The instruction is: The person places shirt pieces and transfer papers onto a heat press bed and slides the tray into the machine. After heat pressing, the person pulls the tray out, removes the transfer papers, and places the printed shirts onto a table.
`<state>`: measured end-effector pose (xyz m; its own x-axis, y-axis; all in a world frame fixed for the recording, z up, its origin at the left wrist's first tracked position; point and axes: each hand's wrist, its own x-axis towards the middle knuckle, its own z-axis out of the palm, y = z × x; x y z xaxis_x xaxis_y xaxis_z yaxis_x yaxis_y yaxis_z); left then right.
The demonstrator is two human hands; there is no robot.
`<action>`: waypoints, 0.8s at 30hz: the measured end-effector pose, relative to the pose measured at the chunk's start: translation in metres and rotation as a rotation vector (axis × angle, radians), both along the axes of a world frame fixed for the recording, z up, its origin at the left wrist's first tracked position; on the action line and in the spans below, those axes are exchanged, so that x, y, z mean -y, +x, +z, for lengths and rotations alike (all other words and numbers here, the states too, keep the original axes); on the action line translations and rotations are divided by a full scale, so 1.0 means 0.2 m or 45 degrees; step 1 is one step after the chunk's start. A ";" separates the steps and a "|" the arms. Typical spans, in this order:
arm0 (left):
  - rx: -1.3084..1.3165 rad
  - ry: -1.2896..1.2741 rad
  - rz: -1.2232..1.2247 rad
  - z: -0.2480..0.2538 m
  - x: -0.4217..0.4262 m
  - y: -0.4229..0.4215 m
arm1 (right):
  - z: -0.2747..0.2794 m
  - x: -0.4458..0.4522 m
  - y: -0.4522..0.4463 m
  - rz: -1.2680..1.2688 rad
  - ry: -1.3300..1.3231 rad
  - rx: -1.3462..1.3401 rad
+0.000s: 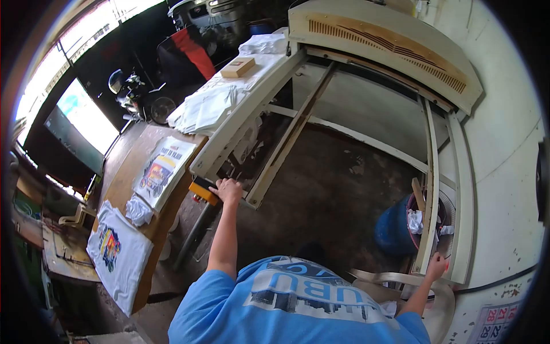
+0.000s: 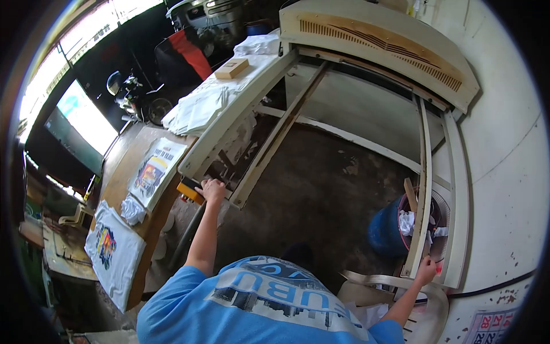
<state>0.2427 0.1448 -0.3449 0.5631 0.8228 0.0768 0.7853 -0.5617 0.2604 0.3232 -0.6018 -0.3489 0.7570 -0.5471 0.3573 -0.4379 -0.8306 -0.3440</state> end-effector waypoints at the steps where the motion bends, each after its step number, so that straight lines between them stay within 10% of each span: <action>1: -0.005 -0.019 -0.009 0.00 0.00 0.00 | 0.01 -0.01 0.00 0.003 -0.019 0.012; 24: -0.042 0.011 0.031 0.03 0.04 0.01 | 0.05 -0.05 -0.02 -0.005 0.052 0.134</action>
<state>0.2455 0.1377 -0.3388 0.5449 0.8359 0.0656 0.8070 -0.5441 0.2294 0.3201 -0.5913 -0.3397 0.7144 -0.5655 0.4122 -0.4006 -0.8134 -0.4218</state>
